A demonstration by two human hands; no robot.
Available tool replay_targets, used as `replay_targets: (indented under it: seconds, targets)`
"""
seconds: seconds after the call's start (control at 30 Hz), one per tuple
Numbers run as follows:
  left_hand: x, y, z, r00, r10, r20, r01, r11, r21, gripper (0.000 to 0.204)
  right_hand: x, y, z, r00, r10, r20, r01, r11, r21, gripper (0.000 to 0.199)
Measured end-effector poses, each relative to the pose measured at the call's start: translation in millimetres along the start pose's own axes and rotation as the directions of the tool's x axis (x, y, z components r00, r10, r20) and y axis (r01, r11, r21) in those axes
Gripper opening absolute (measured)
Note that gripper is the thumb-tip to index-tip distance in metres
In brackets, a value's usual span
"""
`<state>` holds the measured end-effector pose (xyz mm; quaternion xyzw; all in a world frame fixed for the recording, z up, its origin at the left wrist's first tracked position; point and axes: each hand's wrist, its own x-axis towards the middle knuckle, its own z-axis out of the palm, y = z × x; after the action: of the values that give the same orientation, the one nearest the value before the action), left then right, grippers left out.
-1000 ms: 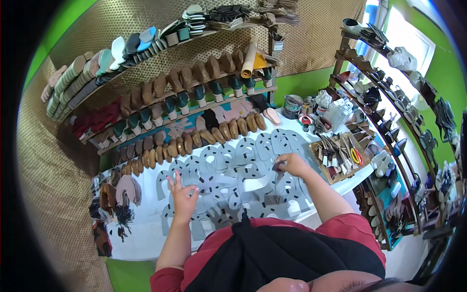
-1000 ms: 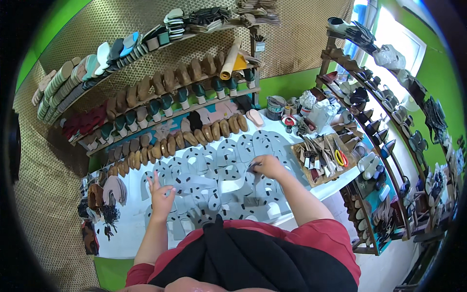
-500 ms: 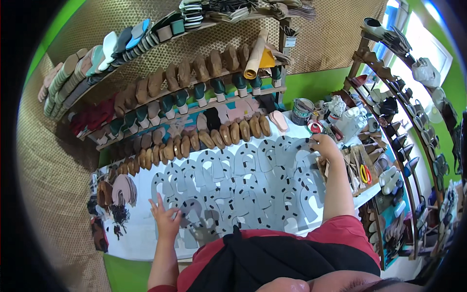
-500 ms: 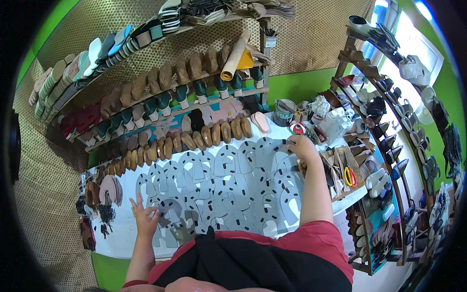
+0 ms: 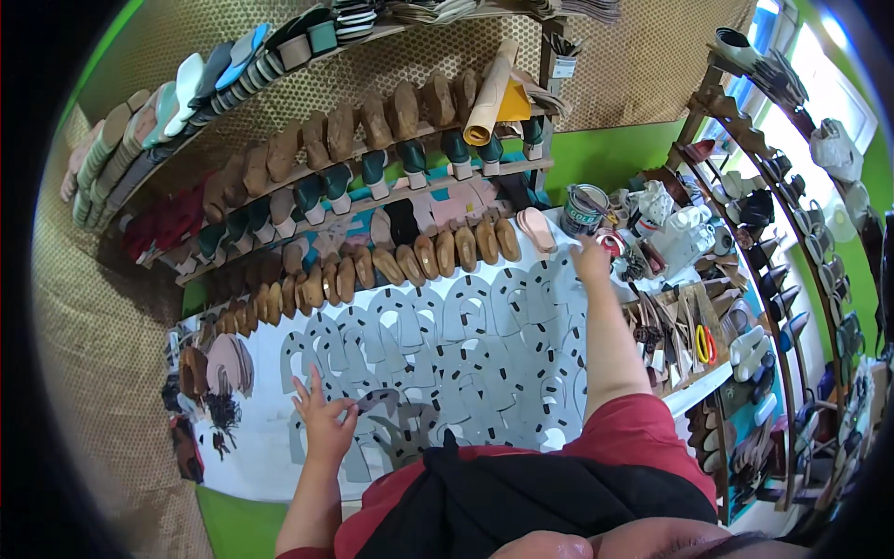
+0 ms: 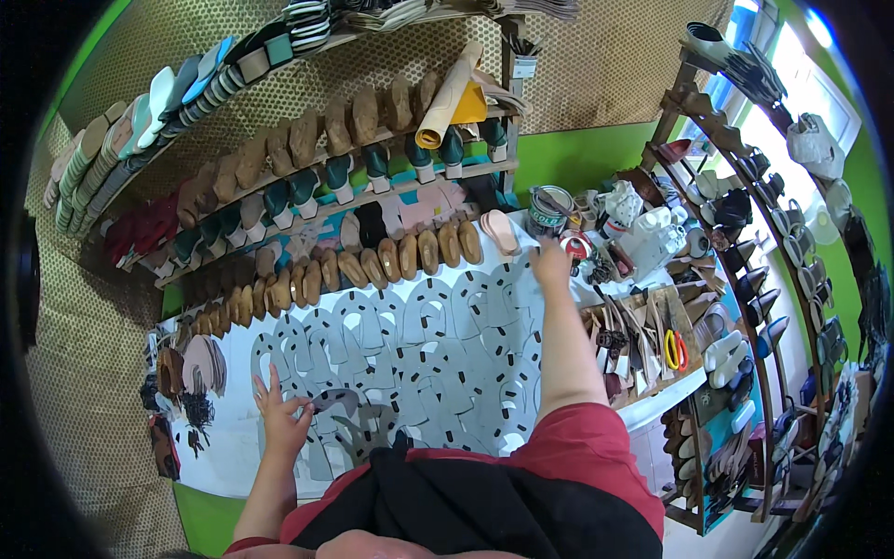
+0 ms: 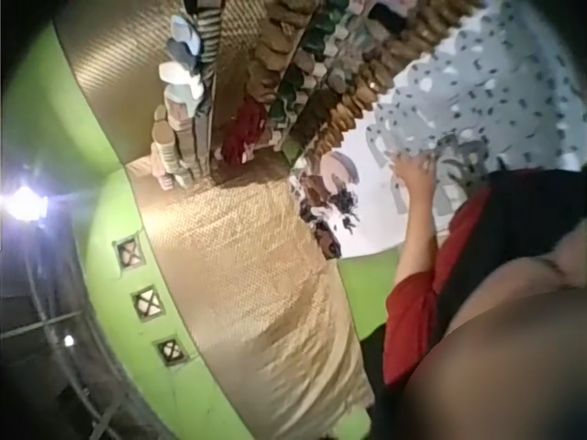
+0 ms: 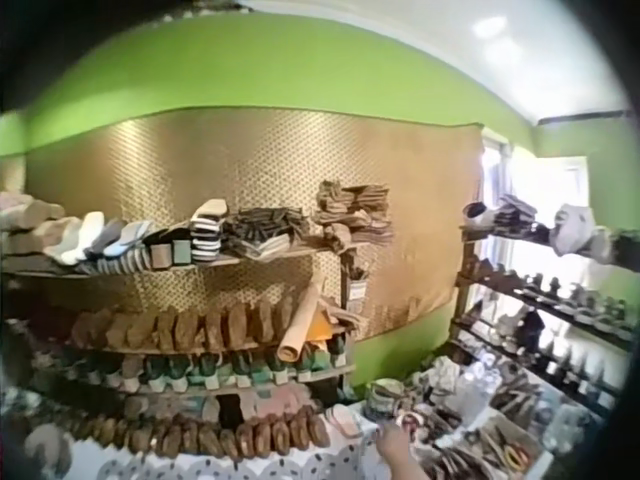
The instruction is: Arranging and inspecting shoe upper components on a workbench in a manufacturing environment.
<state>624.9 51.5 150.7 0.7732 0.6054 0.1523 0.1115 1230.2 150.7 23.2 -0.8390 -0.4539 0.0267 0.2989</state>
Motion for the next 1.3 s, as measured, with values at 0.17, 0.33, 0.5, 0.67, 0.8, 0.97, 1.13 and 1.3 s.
replay_targets:
  seconds: [0.17,0.33,0.5,0.67,0.8,0.97,1.13,1.3]
  targets:
    - [-1.4,-9.6,0.8,1.000,-0.020,-0.024,0.020,1.000,0.004,0.012,-69.1,1.0,48.5,0.982,0.150,0.111,-0.104,0.934,-0.343,0.064]
    - [4.8,2.9,2.3,1.000,0.015,-0.003,-0.015,1.000,-0.005,0.010,-65.4,17.9,33.6,0.876,0.287,0.387,-0.148,0.925,-0.351,0.071]
    - [10.4,19.2,4.1,0.997,0.074,0.013,-0.074,0.997,-0.031,0.009,-84.0,-11.5,18.1,0.968,0.093,0.233,-0.030,0.964,-0.264,0.069]
    - [-0.7,36.1,10.3,0.974,0.226,-0.016,-0.227,0.971,-0.071,0.011,-181.1,-117.2,-21.0,0.838,-0.274,0.472,0.246,0.962,0.120,0.067]
    - [-8.8,70.1,10.4,0.935,0.354,0.014,-0.352,0.931,-0.096,0.009,-258.8,-177.8,-55.2,0.670,-0.613,0.419,0.383,0.768,0.513,0.064]
    - [-25.8,96.0,9.4,0.883,0.465,0.065,-0.456,0.882,-0.116,0.012,-308.1,-198.2,-69.3,0.628,-0.703,0.334,0.336,0.631,0.699,0.029]
    - [-48.3,96.9,4.5,0.869,0.486,0.086,-0.469,0.868,-0.162,0.020,-314.0,-174.2,-102.5,0.637,-0.656,0.405,0.293,0.692,0.660,0.023]
    - [-52.5,79.8,5.7,0.889,0.448,0.095,-0.423,0.883,-0.206,0.028,-307.3,-113.6,-148.2,0.721,-0.550,0.421,0.259,0.778,0.573,0.019]
